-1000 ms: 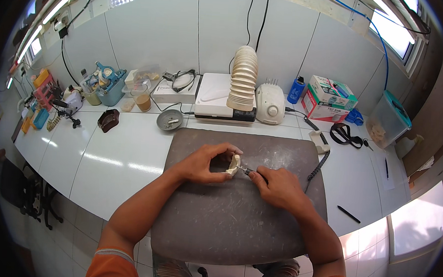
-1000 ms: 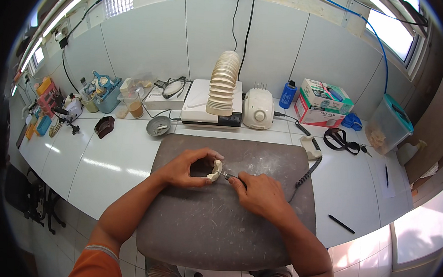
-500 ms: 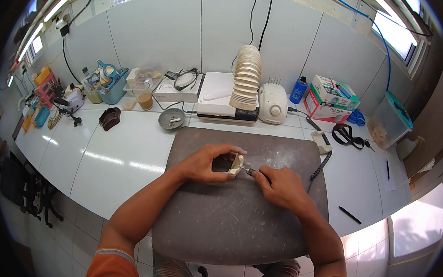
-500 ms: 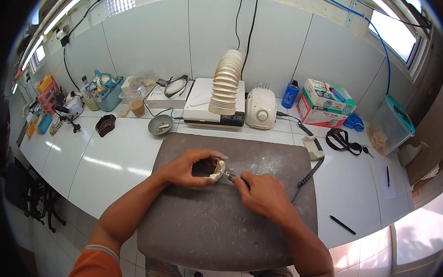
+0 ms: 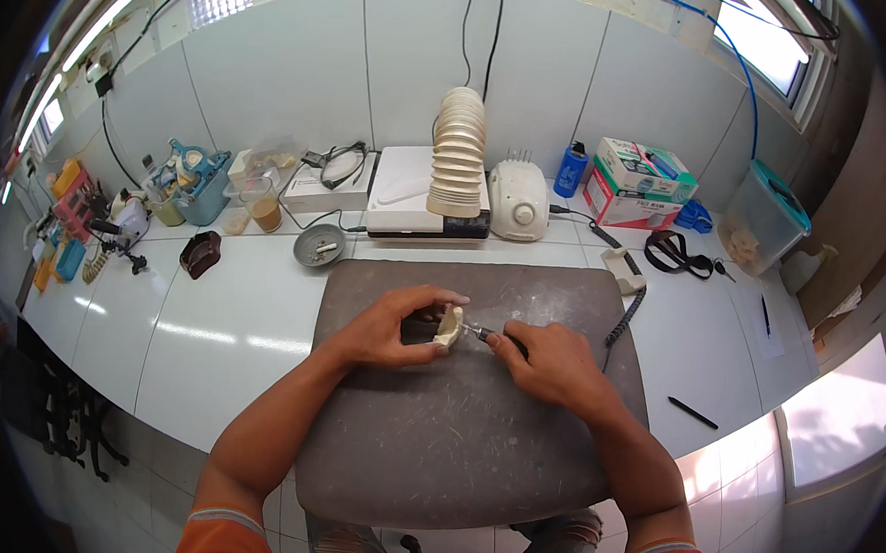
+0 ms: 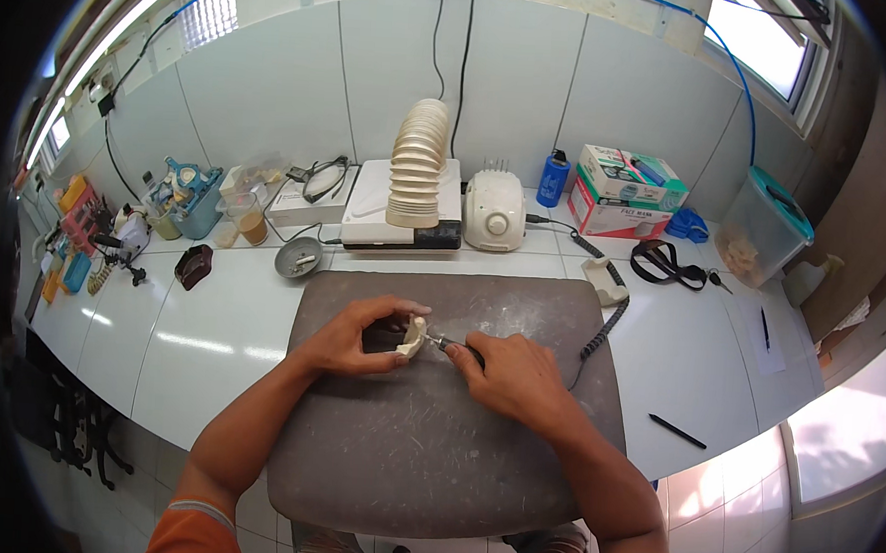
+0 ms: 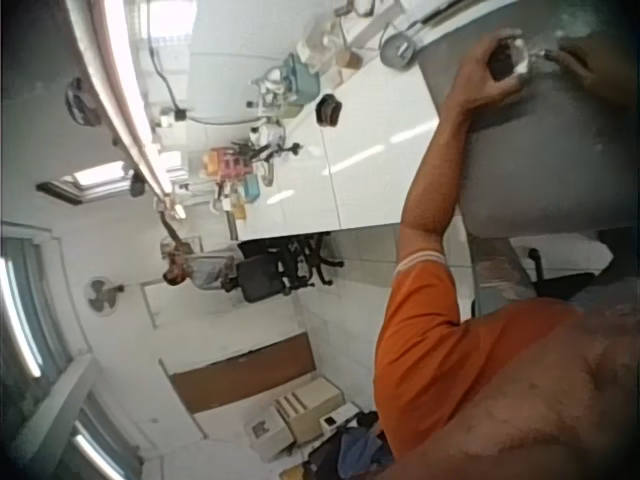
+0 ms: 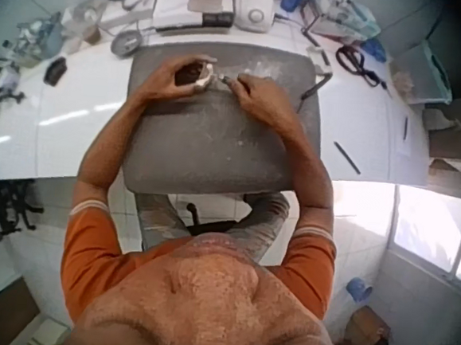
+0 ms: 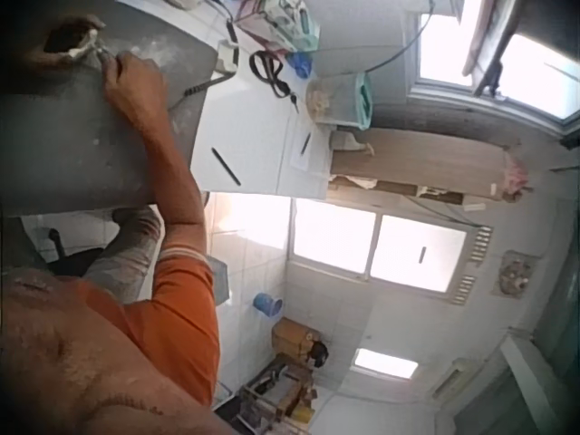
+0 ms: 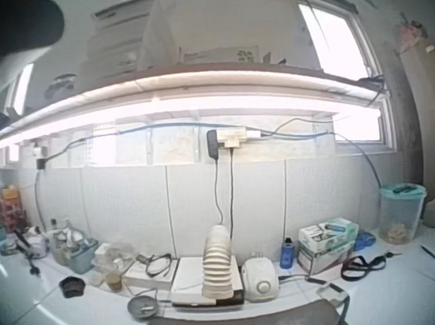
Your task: The person shapes a dental cast using a handheld rotary tool, turns on an overhead lamp, and trims the dental cast.
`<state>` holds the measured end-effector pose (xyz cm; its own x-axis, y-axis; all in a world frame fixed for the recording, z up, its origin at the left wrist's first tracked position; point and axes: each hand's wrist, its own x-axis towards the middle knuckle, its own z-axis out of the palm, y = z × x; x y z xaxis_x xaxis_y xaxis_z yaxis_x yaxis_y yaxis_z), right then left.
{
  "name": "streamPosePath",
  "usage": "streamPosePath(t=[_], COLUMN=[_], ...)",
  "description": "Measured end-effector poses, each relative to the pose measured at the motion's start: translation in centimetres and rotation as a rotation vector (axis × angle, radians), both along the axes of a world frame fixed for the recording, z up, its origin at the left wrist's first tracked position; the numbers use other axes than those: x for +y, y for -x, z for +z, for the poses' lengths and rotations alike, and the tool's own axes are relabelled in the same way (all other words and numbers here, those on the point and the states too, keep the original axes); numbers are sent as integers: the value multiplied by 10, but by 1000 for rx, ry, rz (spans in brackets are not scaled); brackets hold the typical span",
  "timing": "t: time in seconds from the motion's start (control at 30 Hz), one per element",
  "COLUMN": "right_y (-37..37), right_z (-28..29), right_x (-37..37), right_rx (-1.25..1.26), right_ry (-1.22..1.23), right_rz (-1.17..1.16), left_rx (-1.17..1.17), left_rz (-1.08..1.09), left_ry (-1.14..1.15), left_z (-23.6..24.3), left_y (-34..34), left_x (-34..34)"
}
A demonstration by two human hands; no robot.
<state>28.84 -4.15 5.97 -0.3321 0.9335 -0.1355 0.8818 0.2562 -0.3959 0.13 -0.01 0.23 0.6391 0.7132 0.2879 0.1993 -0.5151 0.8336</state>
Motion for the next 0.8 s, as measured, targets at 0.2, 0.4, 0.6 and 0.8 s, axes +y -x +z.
streamPosePath(t=[0.2,0.4,0.6,0.8], right_y=[-43,-79,-66,-69], right_z=[-11,-55,-58,-56], right_x=[43,68,73,72], right_rx=[42,-6,171,246], right_ry=[-211,-495,-784,-838], right_rz=[-307,-405,-371,-369], left_rx=[66,237,233,219], left_rz=[191,437,544,548], left_ry=[-158,-388,-380,-355], left_z=[11,4,9,7], left_y=[0,-11,-13,-19], left_x=[-8,-20,-39,-43])
